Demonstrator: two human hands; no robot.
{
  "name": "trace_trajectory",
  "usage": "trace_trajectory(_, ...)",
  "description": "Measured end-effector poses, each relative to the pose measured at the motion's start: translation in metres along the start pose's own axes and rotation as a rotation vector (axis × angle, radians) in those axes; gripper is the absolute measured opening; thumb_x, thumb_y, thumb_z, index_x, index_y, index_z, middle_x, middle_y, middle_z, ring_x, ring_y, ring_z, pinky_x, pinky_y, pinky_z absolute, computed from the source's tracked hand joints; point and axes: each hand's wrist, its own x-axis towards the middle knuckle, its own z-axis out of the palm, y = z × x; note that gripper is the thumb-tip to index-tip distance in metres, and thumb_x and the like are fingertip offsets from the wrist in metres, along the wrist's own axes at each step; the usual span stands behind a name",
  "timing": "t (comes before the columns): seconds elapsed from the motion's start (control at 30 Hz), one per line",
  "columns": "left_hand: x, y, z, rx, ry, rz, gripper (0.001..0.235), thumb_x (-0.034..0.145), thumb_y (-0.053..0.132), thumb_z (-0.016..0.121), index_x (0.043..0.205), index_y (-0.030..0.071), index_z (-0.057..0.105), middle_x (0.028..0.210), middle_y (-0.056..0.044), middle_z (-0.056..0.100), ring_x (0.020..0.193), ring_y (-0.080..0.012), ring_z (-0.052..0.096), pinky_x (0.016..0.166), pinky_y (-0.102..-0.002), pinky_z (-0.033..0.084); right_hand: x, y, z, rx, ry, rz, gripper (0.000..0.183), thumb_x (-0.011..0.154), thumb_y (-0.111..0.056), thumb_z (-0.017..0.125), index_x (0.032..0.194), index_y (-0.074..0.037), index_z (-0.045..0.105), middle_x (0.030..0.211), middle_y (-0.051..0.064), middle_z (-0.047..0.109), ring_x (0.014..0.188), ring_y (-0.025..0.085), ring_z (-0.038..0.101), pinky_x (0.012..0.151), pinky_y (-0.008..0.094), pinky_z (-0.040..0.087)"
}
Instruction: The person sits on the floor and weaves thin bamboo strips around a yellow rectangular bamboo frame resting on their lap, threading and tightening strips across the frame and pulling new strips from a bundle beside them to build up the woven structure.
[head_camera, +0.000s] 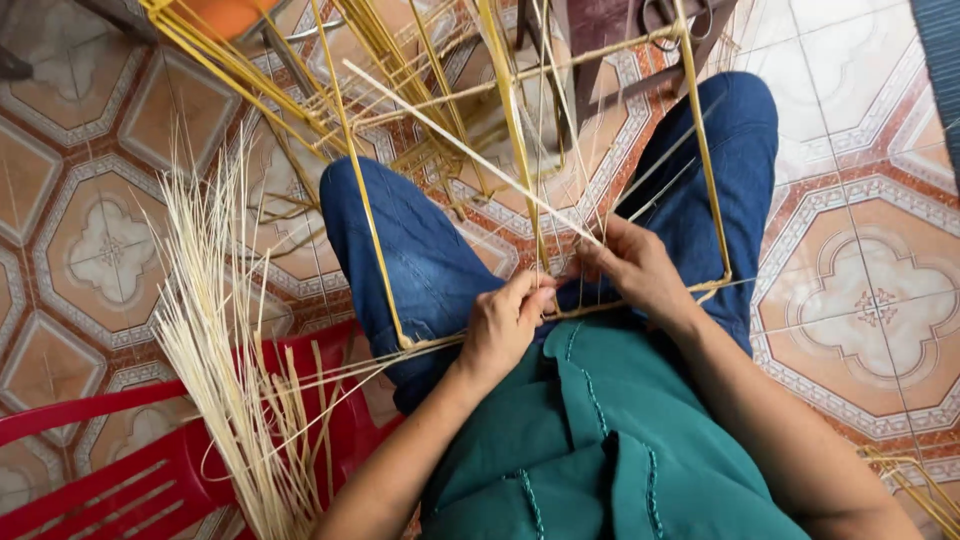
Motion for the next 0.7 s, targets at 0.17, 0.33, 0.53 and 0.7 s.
trace_trajectory(0.17, 0.010, 0.006, 0.003, -0.098, 0.000, -0.030, 0.014, 0.099, 0.016, 0.064, 0.108, 0.006, 0.070, 0.080, -0.010, 0.077, 0.067, -0.0199, 0.077, 0.059, -0.032, 0.060, -0.007, -0.030, 0.014, -0.113, 0.057, 0.063, 0.012, 0.102, -0.012, 0.061, 0.110, -0.003, 0.062, 0.087, 0.002, 0.070, 0.076, 0.007, 0.063, 0.068, 0.023, 0.053)
trace_trajectory(0.33, 0.020, 0.009, 0.013, -0.002, 0.026, 0.135, 0.021, 0.088, 0.017, 0.075, 0.102, 0.003, 0.069, 0.085, -0.013, 0.076, 0.073, -0.0242, 0.077, 0.065, -0.035, 0.060, -0.009, -0.031, 0.016, -0.208, 0.117, 0.042, 0.016, 0.100, -0.009, 0.065, 0.113, -0.001, 0.061, 0.088, 0.003, 0.068, 0.080, 0.007, 0.063, 0.070, 0.024, 0.054)
trace_trajectory(0.53, 0.033, 0.013, 0.012, 0.054, -0.009, -0.078, 0.013, 0.093, 0.019, 0.073, 0.095, 0.006, 0.074, 0.077, -0.011, 0.077, 0.069, -0.0228, 0.077, 0.064, -0.035, 0.059, -0.021, -0.034, 0.008, -0.199, 0.079, 0.000, 0.020, 0.099, -0.017, 0.070, 0.109, -0.002, 0.062, 0.093, 0.005, 0.067, 0.087, 0.008, 0.065, 0.076, 0.028, 0.056)
trace_trajectory(0.7, 0.044, 0.018, -0.004, -0.289, -0.001, -0.030, 0.012, 0.098, 0.015, 0.066, 0.101, 0.005, 0.071, 0.084, -0.004, 0.077, 0.068, -0.0118, 0.075, 0.060, -0.027, 0.061, -0.027, -0.055, 0.027, -0.806, -0.058, 0.018, 0.041, 0.080, -0.041, 0.082, 0.099, -0.007, 0.067, 0.082, 0.014, 0.072, 0.076, 0.032, 0.071, 0.066, 0.044, 0.054)
